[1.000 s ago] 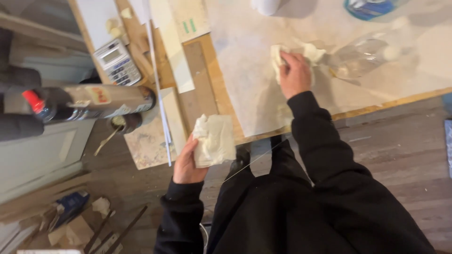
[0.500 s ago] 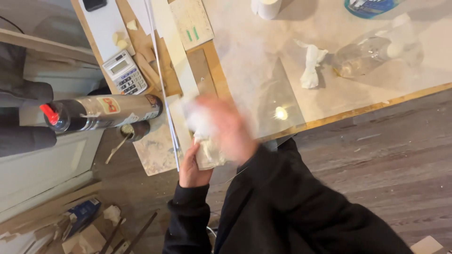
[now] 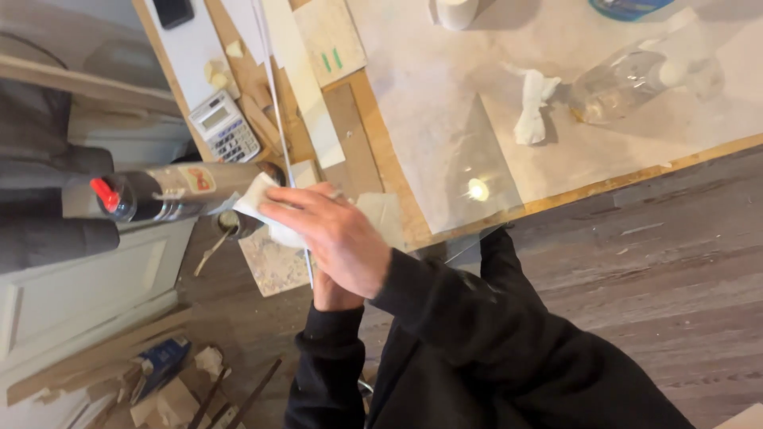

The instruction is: Cleaning a piece of glass using a spray bottle and paper towels on a workbench.

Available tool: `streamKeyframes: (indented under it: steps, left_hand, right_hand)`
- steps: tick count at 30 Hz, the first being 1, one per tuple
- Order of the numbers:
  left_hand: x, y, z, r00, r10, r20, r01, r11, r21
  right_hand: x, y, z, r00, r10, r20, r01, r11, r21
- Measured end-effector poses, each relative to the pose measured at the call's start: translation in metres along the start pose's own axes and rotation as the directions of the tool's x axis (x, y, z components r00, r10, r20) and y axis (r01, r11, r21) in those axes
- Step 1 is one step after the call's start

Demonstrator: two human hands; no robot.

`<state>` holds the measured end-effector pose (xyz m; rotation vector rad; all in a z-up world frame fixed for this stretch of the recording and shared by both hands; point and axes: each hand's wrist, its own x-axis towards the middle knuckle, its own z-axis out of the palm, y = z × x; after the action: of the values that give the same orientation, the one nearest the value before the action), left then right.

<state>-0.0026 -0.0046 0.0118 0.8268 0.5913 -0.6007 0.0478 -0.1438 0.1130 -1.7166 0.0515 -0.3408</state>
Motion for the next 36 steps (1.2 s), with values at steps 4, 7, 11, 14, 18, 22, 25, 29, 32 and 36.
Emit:
streamKeyframes:
  steps: [4, 7, 11, 14, 18, 22, 25, 29, 32, 36]
  left_hand:
    - [-0.005, 0.010, 0.022, 1.000, 0.007, -0.027, -0.007, 1.000, -0.009]
    - [-0.017, 0.017, 0.044, 0.997, -0.007, -0.072, 0.009, 1.000, 0.026]
    - [-0.009, 0.015, 0.039, 0.999, -0.012, -0.050, 0.013, 1.000, 0.029]
    - [0.001, 0.006, 0.017, 0.997, -0.031, -0.074, 0.030, 0.999, -0.009]
    - [0.024, -0.005, -0.047, 0.997, -0.050, -0.056, 0.052, 0.998, 0.035]
    - [0.013, 0.008, -0.025, 0.996, -0.010, -0.092, 0.016, 0.998, 0.062]
    - [0.006, 0.014, -0.008, 0.994, -0.016, -0.113, 0.023, 0.997, 0.068]
    - [-0.003, 0.022, 0.022, 0.993, -0.050, -0.108, 0.060, 0.994, 0.088]
    - [0.022, 0.011, -0.035, 0.989, -0.105, -0.107, 0.106, 0.994, 0.004]
    - [0.013, 0.014, -0.011, 0.991, -0.115, -0.075, 0.117, 0.993, 0.031]
  right_hand:
    - [0.004, 0.113, -0.102, 0.946, 0.187, -0.266, -0.187, 0.982, 0.025]
    - [-0.032, 0.253, -0.151, 0.933, 0.126, -0.338, -0.256, 0.891, -0.374]
    - [-0.029, 0.272, -0.127, 0.950, 0.072, -0.305, -0.206, 0.877, -0.434]
    - [-0.005, 0.100, -0.029, 0.992, 0.001, -0.126, -0.032, 0.968, -0.248]
    - [-0.021, 0.015, 0.022, 0.990, -0.110, 0.092, 0.106, 0.993, 0.050]
    - [-0.022, 0.122, -0.094, 0.929, 0.219, -0.298, -0.211, 0.976, 0.057]
    - [-0.061, 0.241, -0.149, 0.919, 0.131, -0.373, -0.262, 0.908, -0.327]
    - [-0.053, 0.203, -0.123, 0.907, 0.116, -0.406, -0.271, 0.898, -0.347]
    - [-0.032, 0.068, -0.031, 0.976, 0.041, -0.212, -0.088, 0.973, -0.214]
    - [-0.051, 0.031, 0.011, 0.995, -0.103, -0.005, 0.103, 0.994, -0.048]
